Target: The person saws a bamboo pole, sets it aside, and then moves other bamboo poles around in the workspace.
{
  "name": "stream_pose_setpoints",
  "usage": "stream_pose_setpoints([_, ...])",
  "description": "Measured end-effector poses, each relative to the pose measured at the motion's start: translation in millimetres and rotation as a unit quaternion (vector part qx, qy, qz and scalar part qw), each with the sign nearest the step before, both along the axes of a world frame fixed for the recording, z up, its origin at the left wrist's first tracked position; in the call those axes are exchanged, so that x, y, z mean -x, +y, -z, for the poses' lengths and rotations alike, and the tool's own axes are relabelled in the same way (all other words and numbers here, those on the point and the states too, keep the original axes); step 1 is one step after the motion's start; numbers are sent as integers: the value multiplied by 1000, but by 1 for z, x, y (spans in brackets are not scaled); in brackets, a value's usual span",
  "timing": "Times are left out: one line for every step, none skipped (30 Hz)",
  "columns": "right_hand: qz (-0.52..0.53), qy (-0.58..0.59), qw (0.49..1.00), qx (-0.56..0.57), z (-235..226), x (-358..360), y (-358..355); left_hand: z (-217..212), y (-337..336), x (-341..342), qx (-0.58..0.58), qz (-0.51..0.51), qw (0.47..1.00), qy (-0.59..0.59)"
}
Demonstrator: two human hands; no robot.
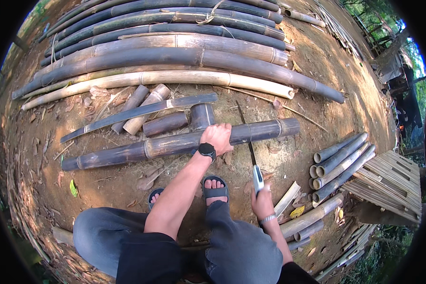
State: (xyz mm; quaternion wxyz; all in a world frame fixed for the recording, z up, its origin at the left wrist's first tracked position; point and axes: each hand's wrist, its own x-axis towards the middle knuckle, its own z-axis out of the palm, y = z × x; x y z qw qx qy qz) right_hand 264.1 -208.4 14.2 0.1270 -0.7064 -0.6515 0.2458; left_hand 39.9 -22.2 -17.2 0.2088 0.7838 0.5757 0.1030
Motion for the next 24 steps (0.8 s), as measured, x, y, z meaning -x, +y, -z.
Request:
stream_pose_setpoints([-1, -4, 1000, 9, 1, 7, 20, -5, 4, 3, 17, -9, 1000, 3])
stream_pose_setpoints([1, -8, 1000, 20, 3, 13, 33, -7, 5, 9, 18, -17, 1000, -1])
stream_pose_setpoints([2, -13, 999, 33, 5, 18, 38, -13, 8, 15, 42, -6, 999, 1])
stream_pose_setpoints([17, -4, 998, 56, -6, 21, 19, -20, 13, 24, 67, -4, 998, 4])
stream_pose_setpoints([8, 21, 998, 51, -6, 16, -6, -22, 14, 31, 92, -1, 996, 7])
stream_pose_setpoints([8, 43, 998, 40, -10, 8, -30, -18, 11, 30, 68, -6, 998, -1])
stream_pose_setpoints([8, 65, 997, 28, -10, 2, -41, -14, 10, 25, 54, -10, 998, -7])
stream_pose_setpoints([-14, 23, 1000, 0, -1, 11, -29, -13, 6, 22, 40, -14, 999, -5])
stream_pose_setpoints([-9, 15, 1000, 3, 10, 18, -2, -11, 3, 21, 25, -18, 1000, -4])
stream_pose_setpoints([-2, 5, 1000, 4, 17, 28, 37, -11, 1, 21, 37, -17, 999, 0])
stream_pose_setpoints([6, -12, 1000, 9, 18, 32, 60, -13, 3, 18, 49, -9, 999, 1])
stream_pose_setpoints([5, 10, 1000, 8, 16, 39, 62, -14, 4, 24, 64, -7, 998, 9])
stream_pose_setpoints([-7, 20, 1000, -10, 13, 35, 46, -16, 9, 27, 73, -12, 997, 13])
stream_pose_setpoints([-17, 26, 999, -21, 7, 23, 8, -18, 10, 28, 82, -13, 997, 10])
stream_pose_setpoints([-20, 34, 999, -38, -1, 19, -14, -21, 12, 29, 86, -7, 996, 9])
stream_pose_setpoints([-23, 27, 999, -36, -2, 16, -18, -23, 13, 29, 91, -1, 996, 8])
stream_pose_setpoints([-27, 19, 999, -34, -1, 14, -20, -22, 13, 25, 81, -6, 997, 2])
stream_pose_setpoints([-31, 13, 999, -31, 1, 11, -21, -19, 13, 20, 72, -10, 997, -3])
stream_pose_setpoints([-23, -8, 1000, -14, 11, 7, -1, -17, 13, 15, 62, -15, 998, -9])
stream_pose_setpoints([-9, -27, 1000, 5, 17, 12, 36, -13, 10, 10, 52, -12, 999, -11])
stream_pose_setpoints([2, -47, 999, 23, 20, 16, 58, -14, 11, 8, 53, -7, 999, -8])
stream_pose_setpoints([33, 3, 998, 54, 1, 23, 40, -12, 12, 11, 57, -14, 998, -4])
stream_pose_setpoints([74, 41, 993, 87, 1, 16, 5, -10, 11, 15, 62, -22, 998, -1])
stream_pose_setpoints([120, 70, 983, 116, -3, -1, -38, -11, 11, 13, 57, -21, 998, -9])
